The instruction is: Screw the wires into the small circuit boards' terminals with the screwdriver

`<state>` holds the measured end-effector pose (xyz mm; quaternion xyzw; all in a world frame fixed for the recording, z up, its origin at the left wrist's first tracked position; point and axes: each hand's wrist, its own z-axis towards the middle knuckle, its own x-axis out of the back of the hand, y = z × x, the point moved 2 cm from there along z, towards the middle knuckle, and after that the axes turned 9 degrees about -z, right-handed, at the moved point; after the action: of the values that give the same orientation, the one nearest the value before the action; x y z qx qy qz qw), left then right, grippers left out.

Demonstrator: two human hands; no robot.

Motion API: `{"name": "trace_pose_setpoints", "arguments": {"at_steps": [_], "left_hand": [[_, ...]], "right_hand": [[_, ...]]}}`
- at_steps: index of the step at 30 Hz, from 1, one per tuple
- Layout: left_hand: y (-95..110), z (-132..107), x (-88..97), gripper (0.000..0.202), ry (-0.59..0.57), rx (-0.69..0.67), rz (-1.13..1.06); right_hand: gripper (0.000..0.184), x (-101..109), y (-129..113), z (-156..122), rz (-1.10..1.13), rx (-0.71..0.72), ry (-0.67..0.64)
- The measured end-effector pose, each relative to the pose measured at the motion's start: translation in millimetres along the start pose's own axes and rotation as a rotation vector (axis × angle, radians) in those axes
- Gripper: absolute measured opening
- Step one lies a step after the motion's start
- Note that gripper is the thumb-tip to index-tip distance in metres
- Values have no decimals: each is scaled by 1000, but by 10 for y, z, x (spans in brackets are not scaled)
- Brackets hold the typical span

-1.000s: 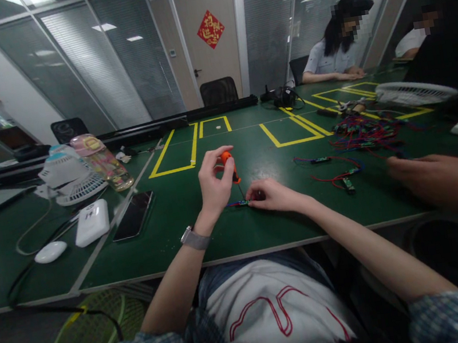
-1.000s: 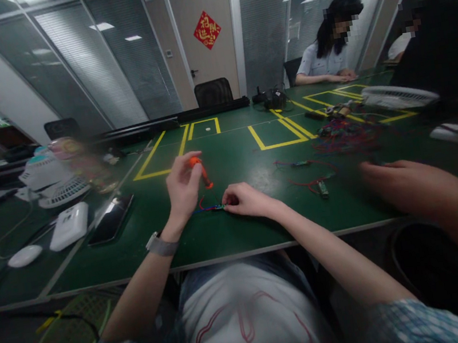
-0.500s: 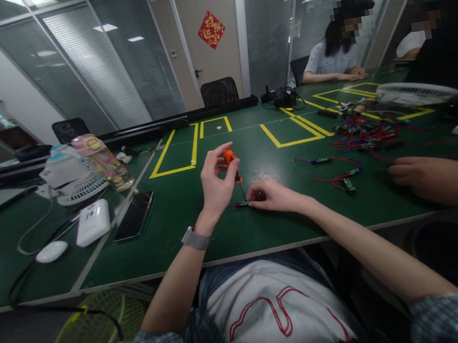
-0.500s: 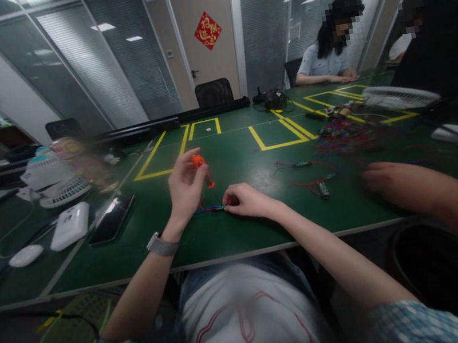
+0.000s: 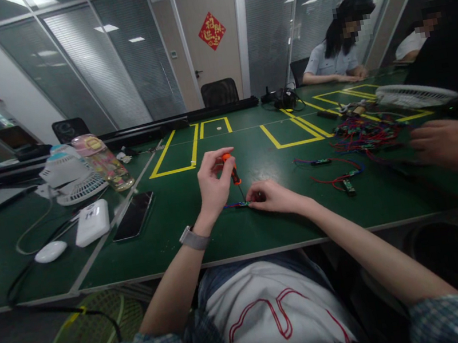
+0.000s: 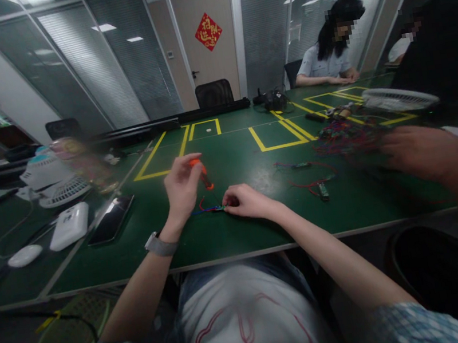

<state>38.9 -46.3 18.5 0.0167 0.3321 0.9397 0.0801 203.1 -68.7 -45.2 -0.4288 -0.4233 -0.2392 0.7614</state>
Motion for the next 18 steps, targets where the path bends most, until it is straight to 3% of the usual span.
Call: {"name": "trace_pose_setpoints", "arguments": {"at_steps": [10,18], "left_hand": [[-11,2,-8,23,-50,21,-90],[-15,9,3,12,21,-5,22]], "right_hand": [[6,-5,13,-2,9,14,17],[7,6,-9,-4,2,14,8]]}}
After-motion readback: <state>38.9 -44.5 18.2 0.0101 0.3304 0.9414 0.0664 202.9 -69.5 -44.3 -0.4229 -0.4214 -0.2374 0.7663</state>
